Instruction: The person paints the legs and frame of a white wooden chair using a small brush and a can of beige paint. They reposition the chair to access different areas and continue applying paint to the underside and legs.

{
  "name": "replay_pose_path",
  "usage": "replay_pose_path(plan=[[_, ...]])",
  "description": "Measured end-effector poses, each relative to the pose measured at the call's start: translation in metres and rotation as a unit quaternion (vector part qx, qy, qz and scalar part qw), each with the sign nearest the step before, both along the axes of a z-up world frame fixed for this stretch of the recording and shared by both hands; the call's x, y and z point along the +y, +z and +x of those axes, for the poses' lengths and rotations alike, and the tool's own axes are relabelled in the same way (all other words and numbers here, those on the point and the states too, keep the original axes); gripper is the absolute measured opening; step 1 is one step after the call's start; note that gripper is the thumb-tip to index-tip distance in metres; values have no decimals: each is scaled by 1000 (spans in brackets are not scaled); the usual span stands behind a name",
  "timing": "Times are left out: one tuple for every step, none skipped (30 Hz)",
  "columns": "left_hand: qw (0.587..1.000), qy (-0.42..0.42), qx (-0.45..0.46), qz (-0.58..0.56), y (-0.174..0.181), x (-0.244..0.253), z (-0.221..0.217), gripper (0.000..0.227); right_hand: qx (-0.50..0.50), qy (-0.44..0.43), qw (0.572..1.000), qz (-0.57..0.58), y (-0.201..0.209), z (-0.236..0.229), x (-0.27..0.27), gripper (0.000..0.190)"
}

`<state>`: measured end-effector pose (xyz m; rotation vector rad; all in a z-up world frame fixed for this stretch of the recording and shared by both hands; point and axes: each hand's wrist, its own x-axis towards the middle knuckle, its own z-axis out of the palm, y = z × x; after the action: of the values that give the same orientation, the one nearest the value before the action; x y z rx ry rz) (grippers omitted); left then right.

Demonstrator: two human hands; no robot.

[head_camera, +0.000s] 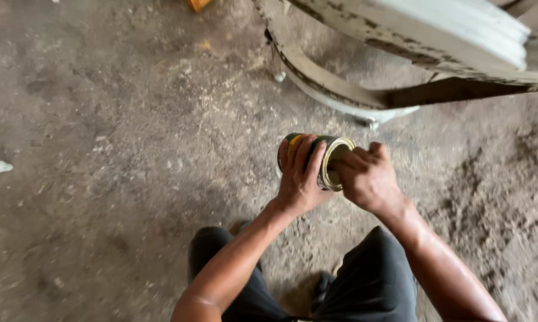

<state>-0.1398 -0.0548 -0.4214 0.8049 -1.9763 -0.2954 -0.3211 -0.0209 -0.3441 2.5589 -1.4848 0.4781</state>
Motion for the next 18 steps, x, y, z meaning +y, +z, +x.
replay_pose_path(plan=[[1000,-5,19,-12,-6,-5,-3,121,-39,-2,999,-17,-1,-3,-1,21],[999,-11,37,-24,-10,-11,-6,122,-49,-25,996,-66,-1,-6,1,15],[998,-17,51,-26,-15,-9,-4,124,-63,-48,991,-105,-2,-9,8,11],[997,14,66,-19,-18,-9,-3,125,-69,-77,985,-135,-1,-14,11,8],[996,39,80,-11,-19,-8,-2,125,-76,-112,977,-164,-1,-17,17,6],[994,63,94,-2,-17,-7,-2,126,-106,-124,971,-178,1,-18,23,6],[992,71,108,-3,-12,-6,-2,126,-135,-133,963,-190,5,-20,30,5],[989,80,121,-4,-6,-4,-1,127,-166,-141,955,-202,11,-21,35,5],[987,91,133,-7,3,-2,0,128,-209,-144,949,-188,17,-19,38,5],[985,100,139,-6,13,2,0,126,-252,-145,941,-173,23,-16,40,8],[984,109,144,-4,22,6,0,125,-297,-145,931,-155,29,-13,42,10],[982,119,149,-2,31,9,-1,124,-309,-120,929,-163,35,-12,41,9],[979,121,165,-13,39,8,-5,125,-320,-98,927,-171,41,-12,40,8],[975,124,182,-25,48,4,-10,125,-330,-75,924,-179,47,-13,38,8],[971,130,200,-30,53,5,-15,126,-333,-69,922,-185,51,-16,39,6],[970,142,195,-23,58,7,-19,125,-337,-63,920,-191,56,-19,39,5],[970,153,188,-21,65,3,-20,125,-343,-56,916,-200,61,-21,37,4],[970,164,181,-18,73,1,-20,124,-324,-47,921,-212,66,-22,35,8]])
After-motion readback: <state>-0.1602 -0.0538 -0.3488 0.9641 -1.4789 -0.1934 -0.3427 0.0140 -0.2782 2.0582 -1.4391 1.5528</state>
